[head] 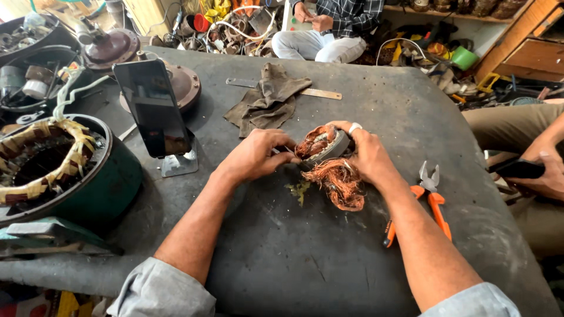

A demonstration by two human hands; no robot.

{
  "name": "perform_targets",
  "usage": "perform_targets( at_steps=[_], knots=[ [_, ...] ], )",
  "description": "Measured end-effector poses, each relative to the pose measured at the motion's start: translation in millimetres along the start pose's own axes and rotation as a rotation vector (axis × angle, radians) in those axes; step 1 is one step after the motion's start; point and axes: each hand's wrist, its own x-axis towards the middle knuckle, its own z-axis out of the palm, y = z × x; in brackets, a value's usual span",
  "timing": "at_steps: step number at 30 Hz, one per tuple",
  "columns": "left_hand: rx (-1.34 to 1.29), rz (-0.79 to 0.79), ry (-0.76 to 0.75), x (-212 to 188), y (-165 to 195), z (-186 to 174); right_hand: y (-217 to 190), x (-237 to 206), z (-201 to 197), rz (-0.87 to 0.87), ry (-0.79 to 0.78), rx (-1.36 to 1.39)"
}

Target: The person uses a screwdriver and pliers to pry and separate copper windings from a cylindrical electrical component on a workbench. They repeatedly reposition the component and apply leverage to loosen the windings while two other people sit nearby.

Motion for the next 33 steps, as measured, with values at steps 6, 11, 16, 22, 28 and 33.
perform_targets(
  at_steps=[6,11,16,22,28,33],
  knots=[
    [-0.160,-0.179,0.014,-3,-7,7,-5,-2,1,-0.022,0.024,-0.029],
    [-0.270,-0.259,-0.015,0,-20,8,-13,-3,-2,-0.211,0.056,-0.029],
    [-0.023,-0.447,0.025,6,-14,21,-32,-9,-5,-0.260,0.073,-0.250],
    [-0.261,-0.295,-0.102,-2,4,-10,-50,-20,-5,-0.477,0.120,-0.295],
    [-0.311,0.043,-0.143,-7,23,-20,-46,-21,11,-0.386,0.189,0.031],
    [-0.374,-0.273,-0.220,-10,18,-34,-48,-22,-17,0.028,0.012,-0.060]
  ],
)
